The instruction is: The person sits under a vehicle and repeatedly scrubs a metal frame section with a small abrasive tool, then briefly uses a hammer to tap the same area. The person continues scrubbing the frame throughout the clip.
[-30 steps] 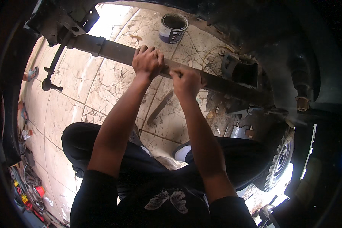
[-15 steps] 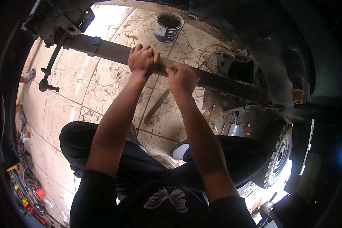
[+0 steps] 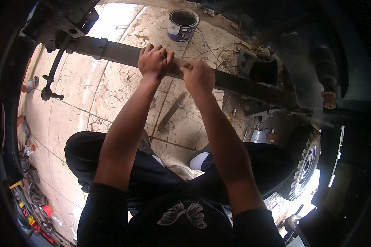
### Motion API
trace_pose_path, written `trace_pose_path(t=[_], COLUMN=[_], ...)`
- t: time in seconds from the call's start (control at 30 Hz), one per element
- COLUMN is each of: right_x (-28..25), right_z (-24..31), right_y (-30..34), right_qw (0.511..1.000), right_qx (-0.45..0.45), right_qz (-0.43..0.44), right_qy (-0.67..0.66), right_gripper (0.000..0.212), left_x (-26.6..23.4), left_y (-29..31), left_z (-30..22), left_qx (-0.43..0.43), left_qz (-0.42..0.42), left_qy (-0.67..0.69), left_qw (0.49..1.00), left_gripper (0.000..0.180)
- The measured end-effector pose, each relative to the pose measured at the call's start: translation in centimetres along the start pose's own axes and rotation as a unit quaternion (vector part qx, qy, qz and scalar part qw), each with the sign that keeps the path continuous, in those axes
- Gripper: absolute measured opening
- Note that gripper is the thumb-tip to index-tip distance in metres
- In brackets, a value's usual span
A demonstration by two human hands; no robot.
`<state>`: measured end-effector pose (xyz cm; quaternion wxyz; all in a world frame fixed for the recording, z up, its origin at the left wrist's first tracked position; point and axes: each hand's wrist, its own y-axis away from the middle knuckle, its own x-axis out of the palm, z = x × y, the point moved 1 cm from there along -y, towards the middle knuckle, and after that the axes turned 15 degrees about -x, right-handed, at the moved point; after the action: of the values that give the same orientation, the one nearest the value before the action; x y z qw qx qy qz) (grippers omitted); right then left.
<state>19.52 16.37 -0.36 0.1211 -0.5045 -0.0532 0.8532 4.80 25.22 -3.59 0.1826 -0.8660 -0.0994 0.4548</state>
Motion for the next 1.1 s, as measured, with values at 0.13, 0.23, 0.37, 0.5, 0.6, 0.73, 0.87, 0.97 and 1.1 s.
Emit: trace_pose_path(t=[0.13,0.23,0.37,0.5,0.6,0.73,0.87,0.97,1.1], right_x=[-1.5,-1.6,-2.2,-1.5,-1.5,-1.2,-0.7,-0.2,-1.3], right_z=[0.1,-0.7,-1.5,-2.6,-1.3,-1.4,-1.9,-2.6,-2.2], right_y=[4.1,3.8,-0.4,-0.7,2.0,2.2,-0.4,1.0,3.2], right_qw=[0.999,0.999,0.998,0.998,0.999,0.997,0.994,0.997,0.998], right_qx=[-0.009,-0.001,0.059,0.047,0.026,0.026,0.059,0.047,0.049], right_qz=[-0.013,-0.008,0.011,0.013,-0.01,-0.048,-0.058,-0.041,-0.02], right_qy=[0.029,0.036,0.027,0.041,0.028,0.057,0.07,0.052,0.03], right_gripper=[0.014,0.017,0.022,0.023,0.02,0.018,0.018,0.016,0.016], left_x=[0.1,-0.1,-0.1,0.4,0.3,0.1,0.1,0.3,0.3], left_y=[0.0,0.0,-0.1,0.0,0.0,-0.2,0.1,0.0,0.0], left_z=[0.1,0.1,0.1,-0.4,0.2,0.2,-0.2,0.2,-0.1], left_qx=[0.015,0.021,0.012,0.013,0.014,0.025,0.034,0.037,0.031], left_qz=[-0.011,-0.013,-0.001,0.0,-0.011,-0.018,-0.027,-0.038,-0.043], left_qy=[0.003,0.004,-0.007,-0.011,-0.01,-0.017,-0.009,-0.002,-0.004], left_qw=[1.0,1.0,1.0,1.0,1.0,0.999,0.999,0.999,0.999], left_gripper=[0.032,0.032,0.03,0.03,0.03,0.029,0.027,0.028,0.028])
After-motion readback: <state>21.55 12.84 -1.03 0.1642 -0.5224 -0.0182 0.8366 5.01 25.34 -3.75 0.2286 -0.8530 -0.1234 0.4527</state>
